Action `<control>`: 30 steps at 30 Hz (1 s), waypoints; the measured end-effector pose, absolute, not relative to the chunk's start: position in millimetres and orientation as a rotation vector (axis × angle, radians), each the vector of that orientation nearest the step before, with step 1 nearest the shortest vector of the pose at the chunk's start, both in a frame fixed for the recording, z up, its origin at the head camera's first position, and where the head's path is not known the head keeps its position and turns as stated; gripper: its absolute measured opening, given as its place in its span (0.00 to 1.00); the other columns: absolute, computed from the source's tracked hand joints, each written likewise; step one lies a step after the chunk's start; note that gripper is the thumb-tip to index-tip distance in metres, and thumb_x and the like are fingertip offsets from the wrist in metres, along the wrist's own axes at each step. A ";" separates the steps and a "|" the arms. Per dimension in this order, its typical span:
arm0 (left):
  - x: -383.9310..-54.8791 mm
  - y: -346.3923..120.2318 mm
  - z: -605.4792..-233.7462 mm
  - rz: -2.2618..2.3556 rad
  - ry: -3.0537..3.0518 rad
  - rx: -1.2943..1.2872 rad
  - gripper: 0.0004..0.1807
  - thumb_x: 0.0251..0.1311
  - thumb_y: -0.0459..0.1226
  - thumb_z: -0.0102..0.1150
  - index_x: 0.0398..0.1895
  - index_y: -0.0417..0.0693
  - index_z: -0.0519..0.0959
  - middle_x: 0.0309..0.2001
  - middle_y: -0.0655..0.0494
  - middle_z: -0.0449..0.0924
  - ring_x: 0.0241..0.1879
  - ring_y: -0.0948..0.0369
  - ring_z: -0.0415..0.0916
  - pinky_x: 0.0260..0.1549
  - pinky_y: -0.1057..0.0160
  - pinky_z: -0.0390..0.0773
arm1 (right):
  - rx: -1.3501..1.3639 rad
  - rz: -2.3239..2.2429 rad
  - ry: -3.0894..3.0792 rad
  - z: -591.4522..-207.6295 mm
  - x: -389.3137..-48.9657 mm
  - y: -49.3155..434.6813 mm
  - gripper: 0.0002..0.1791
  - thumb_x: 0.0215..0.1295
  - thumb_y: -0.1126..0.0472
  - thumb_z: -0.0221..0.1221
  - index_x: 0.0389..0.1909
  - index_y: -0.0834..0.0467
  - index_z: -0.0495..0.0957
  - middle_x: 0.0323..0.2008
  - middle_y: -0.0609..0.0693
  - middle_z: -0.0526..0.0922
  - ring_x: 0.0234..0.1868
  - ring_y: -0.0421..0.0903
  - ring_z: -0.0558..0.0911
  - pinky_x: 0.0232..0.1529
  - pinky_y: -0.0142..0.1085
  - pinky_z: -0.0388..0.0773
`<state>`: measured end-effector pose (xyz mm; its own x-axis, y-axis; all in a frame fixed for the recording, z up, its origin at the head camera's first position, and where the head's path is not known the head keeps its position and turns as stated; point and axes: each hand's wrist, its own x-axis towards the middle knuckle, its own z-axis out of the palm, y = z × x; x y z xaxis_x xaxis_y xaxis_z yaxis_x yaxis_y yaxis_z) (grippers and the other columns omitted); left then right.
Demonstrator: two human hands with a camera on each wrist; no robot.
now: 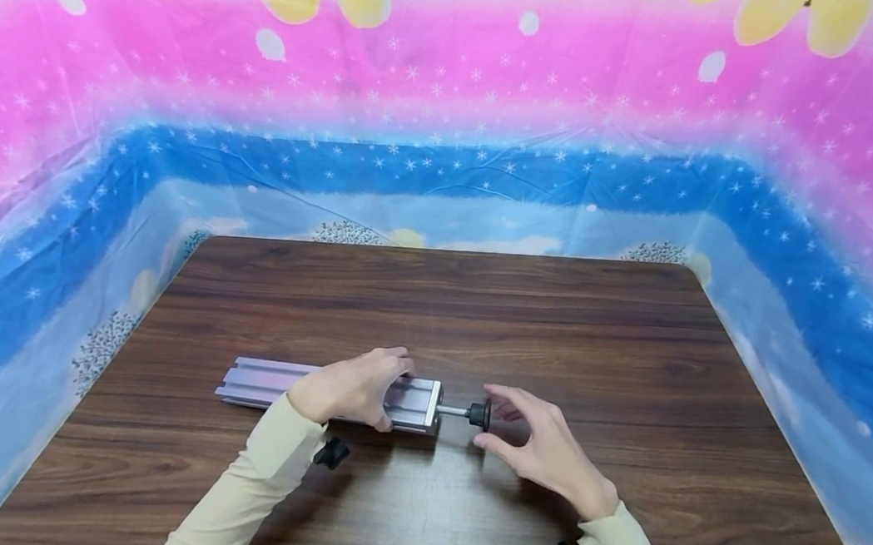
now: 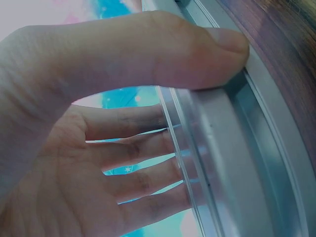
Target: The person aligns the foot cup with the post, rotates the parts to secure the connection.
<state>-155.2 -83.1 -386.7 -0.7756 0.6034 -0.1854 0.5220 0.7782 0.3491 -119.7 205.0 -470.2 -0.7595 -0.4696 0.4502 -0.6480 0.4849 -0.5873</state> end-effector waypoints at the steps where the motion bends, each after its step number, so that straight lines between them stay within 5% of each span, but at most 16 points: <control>1: -155.2 -82.9 -386.4 0.400 2.685 0.869 0.36 0.37 0.32 0.81 0.55 0.36 0.79 0.49 0.50 0.77 0.46 0.55 0.75 0.48 0.57 0.79 | 0.987 1.150 -2.468 -469.5 -119.1 205.0 0.33 0.55 0.62 0.74 0.64 0.57 0.76 0.51 0.53 0.86 0.43 0.41 0.86 0.45 0.35 0.83; 7: -155.4 -82.8 -387.2 0.401 2.687 0.862 0.35 0.36 0.32 0.81 0.54 0.36 0.79 0.47 0.50 0.78 0.44 0.57 0.74 0.46 0.58 0.79 | 1.058 1.156 -2.368 -468.4 -117.3 202.1 0.38 0.48 0.66 0.77 0.63 0.56 0.77 0.54 0.56 0.85 0.47 0.45 0.87 0.48 0.33 0.83; 19: -154.6 -82.6 -388.0 0.386 2.683 0.870 0.34 0.38 0.32 0.81 0.53 0.37 0.79 0.46 0.53 0.77 0.43 0.58 0.73 0.43 0.60 0.78 | 0.989 1.037 -2.438 -472.3 -118.5 204.9 0.28 0.56 0.62 0.73 0.60 0.53 0.81 0.50 0.46 0.87 0.41 0.43 0.87 0.43 0.34 0.83; 30: -154.4 -82.7 -390.5 0.393 2.680 0.878 0.34 0.37 0.32 0.81 0.53 0.37 0.79 0.43 0.54 0.76 0.40 0.60 0.72 0.40 0.63 0.77 | 0.954 1.080 -2.501 -477.0 -120.8 206.0 0.14 0.62 0.63 0.68 0.49 0.59 0.85 0.36 0.41 0.86 0.33 0.30 0.80 0.32 0.32 0.80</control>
<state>-154.4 -82.7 -390.5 -0.7707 0.6082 -0.1900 0.5281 0.7766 0.3436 -120.8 206.0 -477.0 -0.7529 -0.4691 0.4616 -0.6577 0.5096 -0.5548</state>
